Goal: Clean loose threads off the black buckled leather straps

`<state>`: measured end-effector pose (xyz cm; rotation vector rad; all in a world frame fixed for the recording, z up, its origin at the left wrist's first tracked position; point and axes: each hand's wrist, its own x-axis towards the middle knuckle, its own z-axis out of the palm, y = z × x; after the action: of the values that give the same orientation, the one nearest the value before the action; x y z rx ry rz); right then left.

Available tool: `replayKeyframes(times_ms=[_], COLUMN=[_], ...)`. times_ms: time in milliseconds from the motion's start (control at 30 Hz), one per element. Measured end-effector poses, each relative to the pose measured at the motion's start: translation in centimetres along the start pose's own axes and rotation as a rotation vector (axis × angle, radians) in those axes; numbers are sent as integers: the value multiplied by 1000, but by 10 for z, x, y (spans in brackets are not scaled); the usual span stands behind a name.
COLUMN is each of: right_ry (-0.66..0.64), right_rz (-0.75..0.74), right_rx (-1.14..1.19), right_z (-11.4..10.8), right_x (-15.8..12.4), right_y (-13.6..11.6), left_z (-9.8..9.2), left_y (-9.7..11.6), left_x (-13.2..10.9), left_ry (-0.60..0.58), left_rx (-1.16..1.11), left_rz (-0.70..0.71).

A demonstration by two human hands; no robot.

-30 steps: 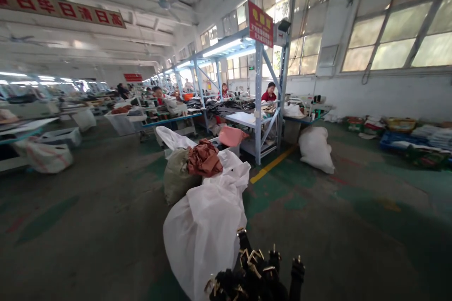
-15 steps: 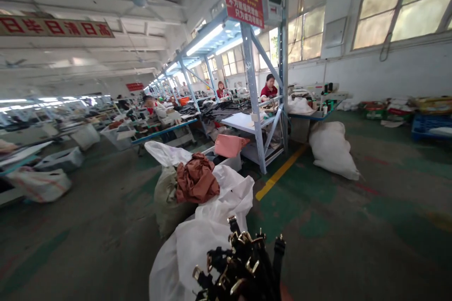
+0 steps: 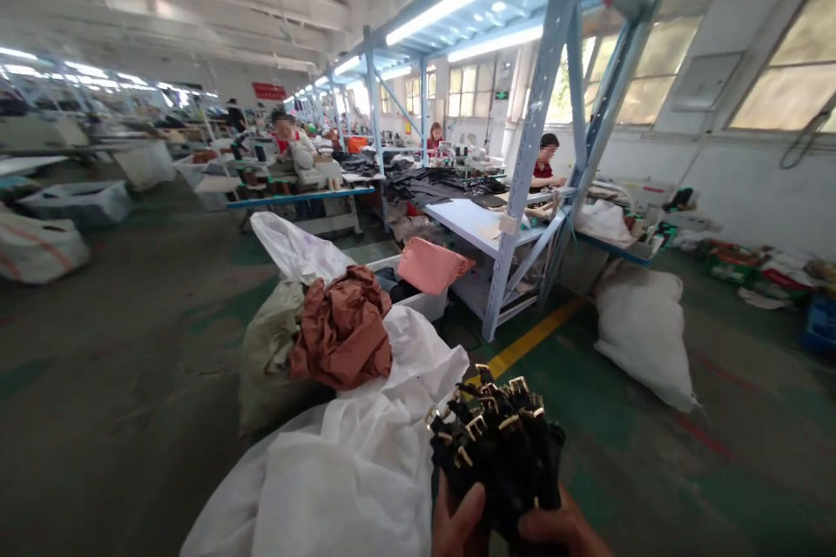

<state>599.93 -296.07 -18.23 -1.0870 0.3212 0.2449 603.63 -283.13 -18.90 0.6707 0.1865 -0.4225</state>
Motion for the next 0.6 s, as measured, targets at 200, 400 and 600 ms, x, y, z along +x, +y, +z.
replayKeyframes(times_ms=[200,400,600], right_ry=[-40,-192,-294], right_rz=[128,197,181], right_rx=[84,147,132], right_z=[-46,-105,-142], right_x=[130,245,343], right_y=[-48,-135,-224], left_z=[14,63,116], left_y=[20,13,22], left_x=[130,256,357], left_ry=[-24,73,323], left_rx=[-77,-39,116], left_rz=[40,81,119])
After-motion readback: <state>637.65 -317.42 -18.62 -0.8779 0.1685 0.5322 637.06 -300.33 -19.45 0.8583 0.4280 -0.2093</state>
